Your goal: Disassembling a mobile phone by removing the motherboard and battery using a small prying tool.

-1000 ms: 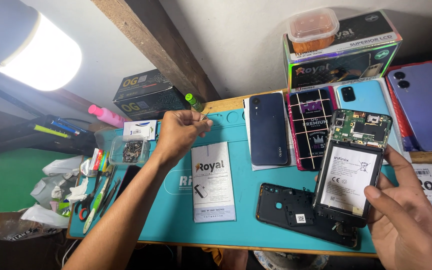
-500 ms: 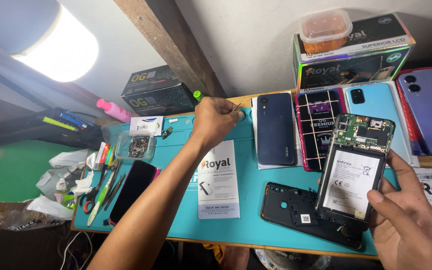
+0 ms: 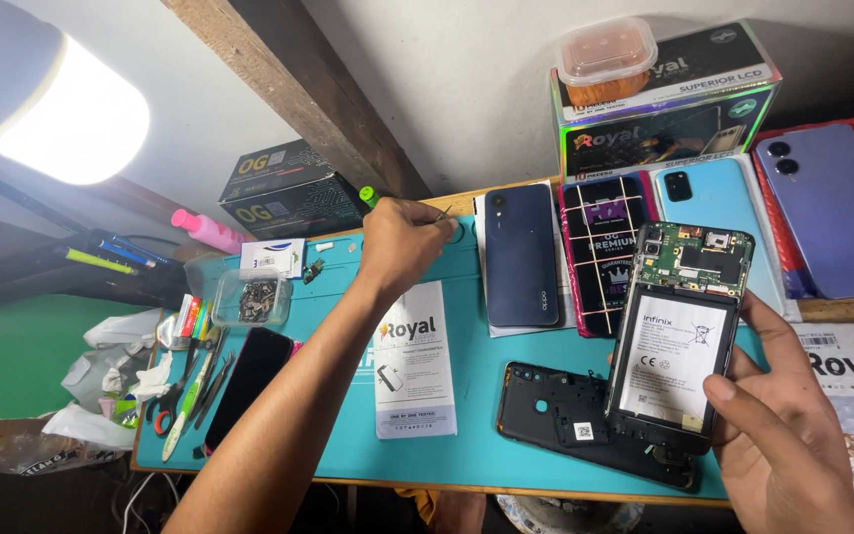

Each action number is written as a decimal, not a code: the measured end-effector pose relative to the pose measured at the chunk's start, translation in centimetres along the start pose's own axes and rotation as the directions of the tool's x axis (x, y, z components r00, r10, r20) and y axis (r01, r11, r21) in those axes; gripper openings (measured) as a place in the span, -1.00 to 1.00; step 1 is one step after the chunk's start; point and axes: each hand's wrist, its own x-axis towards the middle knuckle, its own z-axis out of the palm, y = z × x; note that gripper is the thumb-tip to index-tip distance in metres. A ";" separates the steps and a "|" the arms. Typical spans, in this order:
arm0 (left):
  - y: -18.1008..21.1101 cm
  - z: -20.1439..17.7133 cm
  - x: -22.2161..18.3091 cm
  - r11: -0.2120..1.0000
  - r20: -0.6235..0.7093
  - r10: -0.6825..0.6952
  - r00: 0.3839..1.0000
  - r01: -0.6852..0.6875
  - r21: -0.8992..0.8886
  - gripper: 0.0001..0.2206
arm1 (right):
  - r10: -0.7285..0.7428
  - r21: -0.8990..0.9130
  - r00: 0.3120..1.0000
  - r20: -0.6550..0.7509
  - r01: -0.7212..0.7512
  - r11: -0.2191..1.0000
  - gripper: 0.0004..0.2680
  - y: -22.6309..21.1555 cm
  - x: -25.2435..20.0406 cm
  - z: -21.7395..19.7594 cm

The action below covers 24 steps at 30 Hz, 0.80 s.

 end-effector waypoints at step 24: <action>2.6 -1.1 -0.2 0.966 0.148 -0.195 0.970 0.216 -0.141 -0.73 | -0.016 -0.037 1.000 0.026 0.017 0.999 -0.36 0.6 0.5 -0.5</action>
